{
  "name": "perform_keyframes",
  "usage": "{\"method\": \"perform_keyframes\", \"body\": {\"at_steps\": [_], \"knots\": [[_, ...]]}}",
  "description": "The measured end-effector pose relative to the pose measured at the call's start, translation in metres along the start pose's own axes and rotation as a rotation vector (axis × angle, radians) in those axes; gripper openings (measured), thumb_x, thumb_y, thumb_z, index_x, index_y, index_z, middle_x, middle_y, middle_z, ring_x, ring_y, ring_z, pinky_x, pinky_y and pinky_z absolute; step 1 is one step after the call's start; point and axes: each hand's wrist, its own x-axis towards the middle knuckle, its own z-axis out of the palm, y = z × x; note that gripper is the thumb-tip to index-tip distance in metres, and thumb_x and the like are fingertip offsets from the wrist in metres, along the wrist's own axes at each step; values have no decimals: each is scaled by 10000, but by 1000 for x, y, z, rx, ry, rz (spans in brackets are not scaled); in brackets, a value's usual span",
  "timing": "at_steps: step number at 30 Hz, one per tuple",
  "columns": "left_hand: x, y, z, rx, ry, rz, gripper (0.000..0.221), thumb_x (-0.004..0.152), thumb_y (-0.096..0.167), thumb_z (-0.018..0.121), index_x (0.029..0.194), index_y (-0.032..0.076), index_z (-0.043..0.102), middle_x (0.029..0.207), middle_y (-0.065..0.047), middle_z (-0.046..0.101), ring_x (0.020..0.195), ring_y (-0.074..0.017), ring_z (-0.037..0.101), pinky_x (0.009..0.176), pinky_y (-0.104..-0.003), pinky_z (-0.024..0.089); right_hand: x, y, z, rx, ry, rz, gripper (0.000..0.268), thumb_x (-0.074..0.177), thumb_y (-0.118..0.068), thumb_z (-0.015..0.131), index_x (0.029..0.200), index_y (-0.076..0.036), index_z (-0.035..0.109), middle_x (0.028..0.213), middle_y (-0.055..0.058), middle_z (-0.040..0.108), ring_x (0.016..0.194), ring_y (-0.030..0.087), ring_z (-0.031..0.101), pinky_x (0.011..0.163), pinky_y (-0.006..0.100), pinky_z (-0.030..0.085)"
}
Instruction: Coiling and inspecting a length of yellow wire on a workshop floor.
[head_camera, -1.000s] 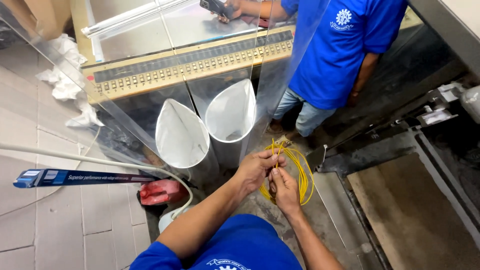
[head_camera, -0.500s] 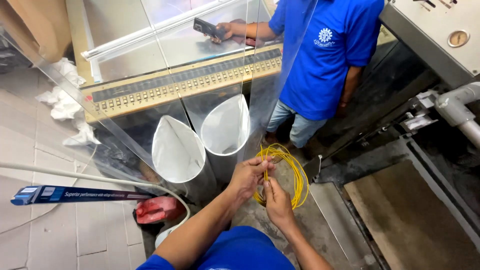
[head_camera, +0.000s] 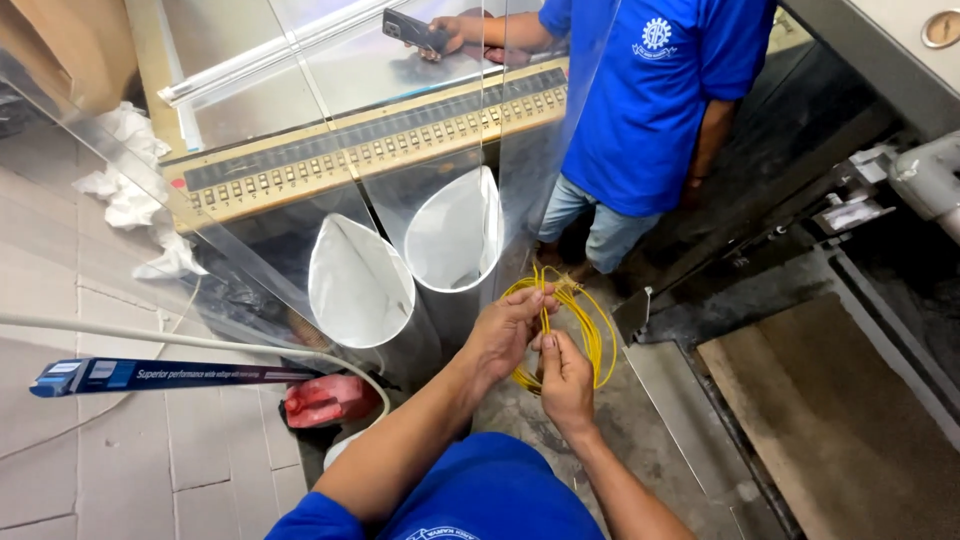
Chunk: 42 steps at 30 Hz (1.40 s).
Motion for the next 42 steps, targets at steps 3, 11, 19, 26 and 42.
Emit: {"method": "perform_keyframes", "body": {"at_steps": [3, 11, 19, 26, 42], "knots": [[-6, -5, 7, 100, 43, 83, 271, 1004, 206, 751, 1235, 64, 757, 959, -90, 814, 962, -167, 761, 846, -256, 540, -6, 13, 1, 26, -2, -23, 323, 1126, -218, 485, 896, -109, 684, 591, 51, 450, 599, 191, 486, 628, 340, 476], [-16, 2, 24, 315, 117, 323, 188, 1011, 169, 734, 1099, 6, 762, 891, -84, 781, 901, -113, 682, 896, -270, 504, 5, 18, 1, -22, -22, 20, 314, 1105, -162, 511, 842, -108, 675, 518, 62, 458, 529, 206, 493, 590, 338, 469], [-23, 9, 31, 310, 9, 373, 158, 1004, 148, 734, 1082, 11, 750, 874, -75, 763, 914, -111, 664, 927, -286, 517, -2, 7, -6, -73, -5, 93, 317, 1095, -199, 518, 834, -120, 680, 471, 52, 445, 474, 208, 480, 534, 330, 438], [-37, 38, 33, 356, -149, 309, 454, 1081, 230, 619, 1454, -28, 612, 1305, -255, 699, 1222, -284, 648, 1101, -440, 506, 11, -17, -13, -55, 169, 93, 309, 1122, -213, 491, 881, -125, 664, 524, 1, 434, 511, 157, 471, 549, 293, 429], [-92, -28, -216, 1270, 195, -334, 436, 940, 353, 680, 1264, 77, 771, 1154, -67, 846, 1010, -191, 791, 910, -283, 594, 58, -8, -70, 77, 338, 71, 258, 1112, -203, 495, 943, -83, 649, 604, -50, 448, 519, 69, 380, 489, 258, 316]]}}
